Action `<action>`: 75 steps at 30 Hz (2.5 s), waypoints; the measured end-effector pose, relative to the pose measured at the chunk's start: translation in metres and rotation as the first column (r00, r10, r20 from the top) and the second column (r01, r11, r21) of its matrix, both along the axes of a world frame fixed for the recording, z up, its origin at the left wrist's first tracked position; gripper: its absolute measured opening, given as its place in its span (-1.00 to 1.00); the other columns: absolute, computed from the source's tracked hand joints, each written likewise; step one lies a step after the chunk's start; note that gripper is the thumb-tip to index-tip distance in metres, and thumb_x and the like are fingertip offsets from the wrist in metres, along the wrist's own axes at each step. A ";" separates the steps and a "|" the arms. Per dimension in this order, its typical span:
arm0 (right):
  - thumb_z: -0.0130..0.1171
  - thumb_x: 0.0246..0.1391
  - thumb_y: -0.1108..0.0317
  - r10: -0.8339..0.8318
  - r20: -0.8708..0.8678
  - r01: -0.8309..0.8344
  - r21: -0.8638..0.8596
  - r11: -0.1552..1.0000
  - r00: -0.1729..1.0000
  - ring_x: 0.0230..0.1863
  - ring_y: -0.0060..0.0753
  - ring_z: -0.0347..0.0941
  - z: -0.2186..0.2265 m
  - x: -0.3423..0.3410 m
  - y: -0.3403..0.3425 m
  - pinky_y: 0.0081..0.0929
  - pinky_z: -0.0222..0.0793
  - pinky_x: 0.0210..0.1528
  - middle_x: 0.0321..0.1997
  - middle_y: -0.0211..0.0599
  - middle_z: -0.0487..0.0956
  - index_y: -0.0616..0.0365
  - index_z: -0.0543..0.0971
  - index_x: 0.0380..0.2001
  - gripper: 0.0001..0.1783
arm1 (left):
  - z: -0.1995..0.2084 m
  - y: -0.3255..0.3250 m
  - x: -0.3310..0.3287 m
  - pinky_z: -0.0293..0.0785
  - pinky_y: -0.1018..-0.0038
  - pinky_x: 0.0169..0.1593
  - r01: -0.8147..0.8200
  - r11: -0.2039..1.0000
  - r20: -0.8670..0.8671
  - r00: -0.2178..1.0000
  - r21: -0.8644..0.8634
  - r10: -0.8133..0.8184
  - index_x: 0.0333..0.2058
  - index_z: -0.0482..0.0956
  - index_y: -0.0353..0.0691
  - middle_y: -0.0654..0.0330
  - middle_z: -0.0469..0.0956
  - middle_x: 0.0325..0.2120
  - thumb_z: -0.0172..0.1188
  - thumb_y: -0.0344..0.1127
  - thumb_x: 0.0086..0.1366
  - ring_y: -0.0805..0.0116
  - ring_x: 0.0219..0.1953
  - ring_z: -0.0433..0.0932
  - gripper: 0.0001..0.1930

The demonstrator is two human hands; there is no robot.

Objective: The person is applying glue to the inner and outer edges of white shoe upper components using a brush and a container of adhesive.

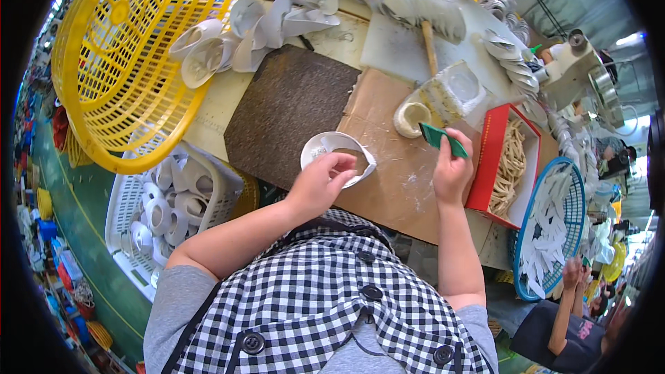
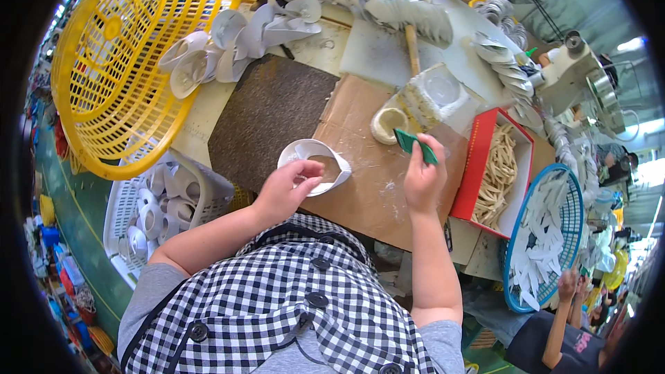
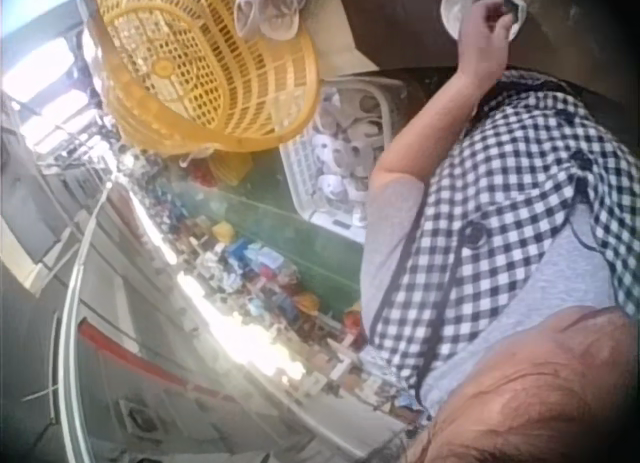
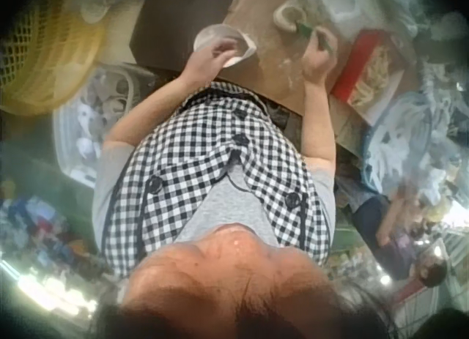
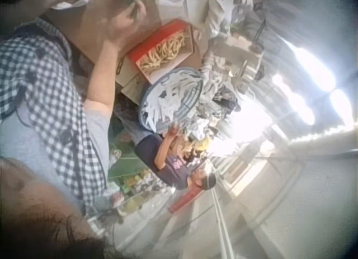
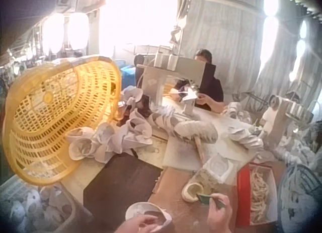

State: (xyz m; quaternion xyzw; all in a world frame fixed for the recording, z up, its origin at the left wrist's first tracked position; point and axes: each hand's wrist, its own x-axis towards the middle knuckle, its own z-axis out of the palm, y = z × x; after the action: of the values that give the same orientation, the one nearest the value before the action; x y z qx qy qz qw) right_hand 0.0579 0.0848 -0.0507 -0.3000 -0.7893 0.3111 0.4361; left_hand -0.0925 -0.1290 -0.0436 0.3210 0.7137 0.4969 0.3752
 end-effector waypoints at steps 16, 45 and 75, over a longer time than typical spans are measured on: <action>0.08 0.14 0.44 -0.082 -0.120 0.016 -0.470 0.883 0.989 -0.35 -0.47 0.50 -0.030 -0.025 0.036 -0.51 0.47 -0.31 -0.33 -0.31 0.52 0.19 0.43 -0.15 -0.80 | 0.007 0.042 -0.020 0.38 0.27 0.08 -0.405 0.914 0.889 0.409 -0.026 0.206 0.02 0.30 -0.31 0.08 0.45 -0.10 0.01 -0.29 0.31 0.23 -0.01 0.45 -0.65; 0.18 -0.13 0.33 0.679 0.474 -0.826 0.383 0.414 0.560 -0.20 -0.30 0.55 0.059 0.000 -0.066 -0.41 0.50 -0.16 -0.27 -0.34 0.57 0.00 0.52 -0.28 -0.75 | -0.006 0.014 -0.014 0.39 0.16 0.07 -0.160 0.979 0.874 0.448 -0.128 0.188 0.11 0.26 -0.22 0.03 0.46 -0.03 -0.31 -0.08 0.41 0.14 -0.02 0.50 -0.56; 0.09 0.16 0.43 -0.094 -0.177 0.047 -0.250 0.967 0.980 -0.23 -0.51 0.43 -0.009 -0.009 0.019 -0.56 0.38 -0.20 -0.20 -0.32 0.47 0.19 0.42 -0.17 -0.82 | -0.061 -0.038 -0.035 0.45 0.26 0.01 -0.317 0.946 0.932 0.360 0.071 0.051 0.06 0.36 -0.27 0.07 0.53 -0.08 -0.17 -0.17 0.32 0.26 -0.07 0.54 -0.57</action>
State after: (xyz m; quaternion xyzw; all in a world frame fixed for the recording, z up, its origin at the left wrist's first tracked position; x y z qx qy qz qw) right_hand 0.0487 0.1033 -0.0595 -0.3488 -0.6891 0.4171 0.4791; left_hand -0.1271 -0.1671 -0.1046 -0.0489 0.3507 0.7112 0.6073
